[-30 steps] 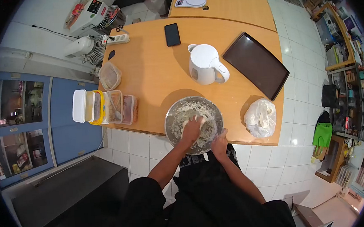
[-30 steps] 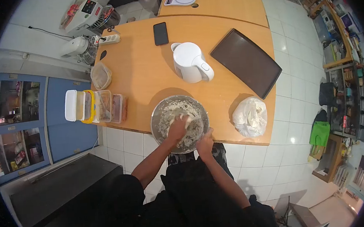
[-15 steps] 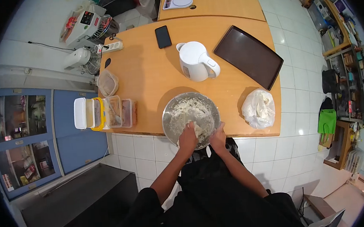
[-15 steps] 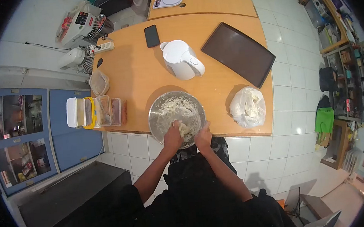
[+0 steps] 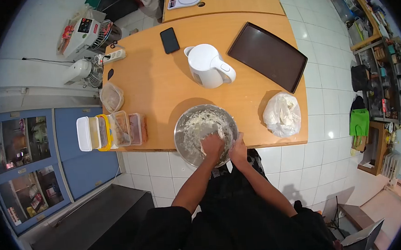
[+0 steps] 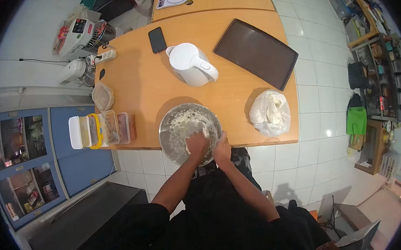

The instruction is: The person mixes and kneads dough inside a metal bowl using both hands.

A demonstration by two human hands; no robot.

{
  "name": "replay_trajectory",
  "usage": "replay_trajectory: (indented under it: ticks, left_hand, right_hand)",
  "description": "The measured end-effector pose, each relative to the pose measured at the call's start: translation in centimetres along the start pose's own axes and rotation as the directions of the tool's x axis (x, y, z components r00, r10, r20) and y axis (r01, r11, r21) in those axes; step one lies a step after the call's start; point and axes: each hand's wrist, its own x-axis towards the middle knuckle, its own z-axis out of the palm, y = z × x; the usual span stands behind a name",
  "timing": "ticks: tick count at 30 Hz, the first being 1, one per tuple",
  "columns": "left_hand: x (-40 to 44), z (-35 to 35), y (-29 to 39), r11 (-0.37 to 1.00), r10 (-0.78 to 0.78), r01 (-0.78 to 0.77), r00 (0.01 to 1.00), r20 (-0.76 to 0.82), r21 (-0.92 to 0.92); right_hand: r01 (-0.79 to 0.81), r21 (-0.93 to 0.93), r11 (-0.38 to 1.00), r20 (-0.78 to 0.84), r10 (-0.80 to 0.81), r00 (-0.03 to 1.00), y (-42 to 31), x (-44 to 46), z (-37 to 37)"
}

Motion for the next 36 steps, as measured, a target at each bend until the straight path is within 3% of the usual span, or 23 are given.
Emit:
replay_trajectory:
  ticks: [3,5,7,9,10,14,17,20,23,24,27,28,31,34,36]
  left_hand:
    - [0.9,1.3,0.0,0.998,0.041,-0.032,0.978,-0.205,0.048]
    - [2.7,1.7,0.1,0.999,0.029,-0.044,0.934,-0.356,-0.033]
    - [4.4,2.1,0.3,0.998,0.009,-0.031,0.922,-0.386,-0.050]
    - [6.2,1.8,0.4,1.000,-0.005,0.007,0.951,-0.310,0.003]
    - [7.0,1.5,0.1,0.999,-0.005,-0.001,0.987,-0.161,-0.038]
    - [8.1,0.3,-0.7,0.996,0.006,-0.028,0.971,-0.238,-0.086]
    - [8.8,1.4,-1.5,0.992,0.043,-0.089,0.899,-0.436,-0.085]
    - [10.0,3.6,-4.4,0.861,0.150,-0.410,0.769,-0.622,-0.300]
    - [9.0,0.4,-4.6,0.586,-0.081,-0.321,0.890,-0.448,-0.744]
    - [8.7,-1.1,-4.7,0.616,-0.036,-0.283,0.922,-0.385,-0.735]
    - [4.5,-5.1,-6.1,0.867,0.382,-0.399,0.917,-0.116,-0.297]
    - [3.2,-4.8,-6.6,0.895,0.409,-0.412,0.911,-0.053,-0.171]
    - [-2.5,-6.3,-5.1,0.971,0.232,-0.224,0.965,0.121,-0.082]
    - [-0.7,0.3,-7.9,0.943,0.328,-0.310,0.926,-0.185,0.122]
    - [-1.6,-0.6,-7.6,0.937,0.344,-0.351,0.918,-0.195,0.002]
  right_hand:
    - [0.002,0.026,1.000,0.029,-0.003,1.000,0.2,0.0,0.2]
    - [-0.015,0.030,0.999,0.042,0.013,0.999,1.1,-0.2,0.6]
    - [-0.042,0.016,0.999,0.070,0.041,0.997,0.8,-0.5,0.1]
    - [-0.061,0.009,0.998,0.098,0.060,0.993,0.5,-0.2,-0.1]
    - [-0.077,0.009,0.997,0.113,0.075,0.991,0.6,-0.3,-0.1]
    - [-0.064,-0.001,0.998,0.077,0.063,0.995,0.4,-0.6,-0.1]
    - [-0.130,-0.012,0.991,0.114,0.130,0.985,-0.7,-0.4,-0.6]
    - [-0.173,0.020,0.985,0.094,0.171,0.981,-1.1,-0.7,-0.5]
    - [-0.149,0.055,0.987,0.043,0.147,0.988,-0.9,-0.7,-0.1]
    - [-0.114,0.048,0.992,0.030,0.113,0.993,-0.8,-0.6,-0.1]
    - [-0.042,0.017,0.999,0.000,0.042,0.999,-0.2,-0.6,0.2]
    - [-0.038,0.001,0.999,-0.002,0.038,0.999,0.1,-0.8,0.4]
    - [-0.064,-0.010,0.998,-0.003,0.064,0.998,-0.5,-0.7,0.1]
    - [-0.052,-0.008,0.999,-0.029,0.052,0.998,-0.9,-0.7,0.1]
    - [-0.041,-0.014,0.999,-0.033,0.040,0.999,-0.6,-0.9,0.1]
